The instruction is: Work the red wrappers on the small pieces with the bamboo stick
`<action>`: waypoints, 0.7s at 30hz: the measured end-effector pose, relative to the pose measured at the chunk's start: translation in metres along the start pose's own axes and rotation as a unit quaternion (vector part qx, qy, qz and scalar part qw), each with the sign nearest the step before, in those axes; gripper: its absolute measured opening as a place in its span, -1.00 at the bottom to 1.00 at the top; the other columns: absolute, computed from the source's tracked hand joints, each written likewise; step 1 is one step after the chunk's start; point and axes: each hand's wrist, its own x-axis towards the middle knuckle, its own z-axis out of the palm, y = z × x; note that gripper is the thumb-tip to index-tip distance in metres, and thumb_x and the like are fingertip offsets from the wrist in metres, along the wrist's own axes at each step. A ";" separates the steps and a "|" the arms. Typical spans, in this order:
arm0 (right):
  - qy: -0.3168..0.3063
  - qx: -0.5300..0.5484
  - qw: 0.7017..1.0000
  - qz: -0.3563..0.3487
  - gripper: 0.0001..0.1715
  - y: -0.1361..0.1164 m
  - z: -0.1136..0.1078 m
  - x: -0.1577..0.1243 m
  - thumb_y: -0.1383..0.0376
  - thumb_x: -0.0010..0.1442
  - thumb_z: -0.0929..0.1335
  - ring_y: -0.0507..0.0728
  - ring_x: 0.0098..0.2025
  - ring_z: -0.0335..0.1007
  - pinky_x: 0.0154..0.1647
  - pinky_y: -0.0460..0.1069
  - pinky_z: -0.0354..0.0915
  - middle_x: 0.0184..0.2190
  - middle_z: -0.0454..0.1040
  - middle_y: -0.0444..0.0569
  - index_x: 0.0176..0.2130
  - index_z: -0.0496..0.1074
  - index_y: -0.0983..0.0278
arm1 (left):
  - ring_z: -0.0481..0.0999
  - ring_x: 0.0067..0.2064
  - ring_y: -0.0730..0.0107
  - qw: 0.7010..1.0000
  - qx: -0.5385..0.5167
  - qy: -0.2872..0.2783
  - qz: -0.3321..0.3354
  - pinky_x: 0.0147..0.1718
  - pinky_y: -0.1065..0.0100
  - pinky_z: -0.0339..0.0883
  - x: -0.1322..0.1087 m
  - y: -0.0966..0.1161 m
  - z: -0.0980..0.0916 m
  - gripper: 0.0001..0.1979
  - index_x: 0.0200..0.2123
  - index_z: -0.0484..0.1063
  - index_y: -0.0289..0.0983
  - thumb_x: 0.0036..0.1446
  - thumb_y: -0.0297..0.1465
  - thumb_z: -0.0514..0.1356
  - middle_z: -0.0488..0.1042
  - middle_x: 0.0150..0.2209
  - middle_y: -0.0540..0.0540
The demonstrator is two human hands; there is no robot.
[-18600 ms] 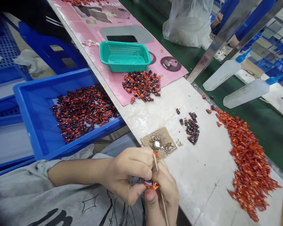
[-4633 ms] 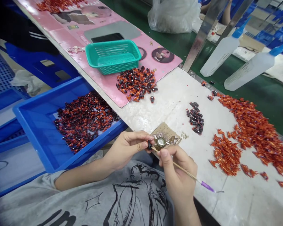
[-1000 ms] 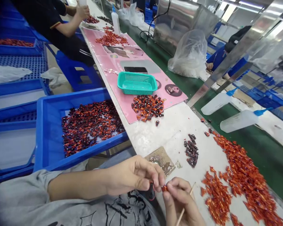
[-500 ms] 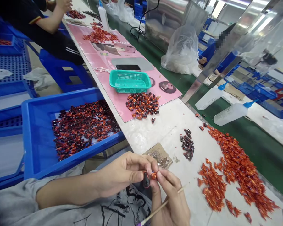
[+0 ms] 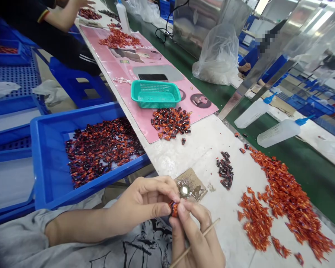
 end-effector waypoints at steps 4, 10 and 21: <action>-0.037 0.001 0.999 -0.014 -0.67 0.006 -0.002 0.002 0.42 0.28 0.41 0.09 -0.21 0.58 -0.24 -0.05 0.52 -0.15 0.57 -0.02 0.02 0.52 0.16 | 0.56 -0.27 0.42 1.000 -0.006 0.015 -0.014 -0.22 0.41 0.50 0.000 -0.001 -0.001 -0.78 -0.32 0.63 -0.34 0.02 -0.32 0.47 0.52 -0.30 -0.11; -0.052 -0.047 0.995 -0.067 -0.55 0.014 -0.003 0.007 0.35 0.22 0.48 0.14 -0.26 0.59 -0.28 -0.02 0.52 -0.20 0.60 -0.02 0.09 0.48 0.13 | 0.51 -0.33 0.53 0.994 -0.030 0.064 -0.086 -0.23 0.49 0.45 -0.001 0.001 0.002 -0.62 -0.32 0.53 -0.35 -0.09 -0.24 0.53 0.52 -0.33 -0.06; -0.079 0.011 0.992 -0.100 -0.79 0.006 0.010 0.026 0.45 0.22 0.42 0.08 -0.36 0.55 -0.43 -0.09 0.45 -0.34 0.54 -0.07 -0.15 0.50 0.19 | 0.54 -0.35 0.38 0.974 0.184 0.007 0.129 -0.31 0.39 0.42 0.002 0.018 -0.015 -0.66 -0.40 0.61 -0.34 0.18 -0.14 0.33 0.57 -0.39 -0.19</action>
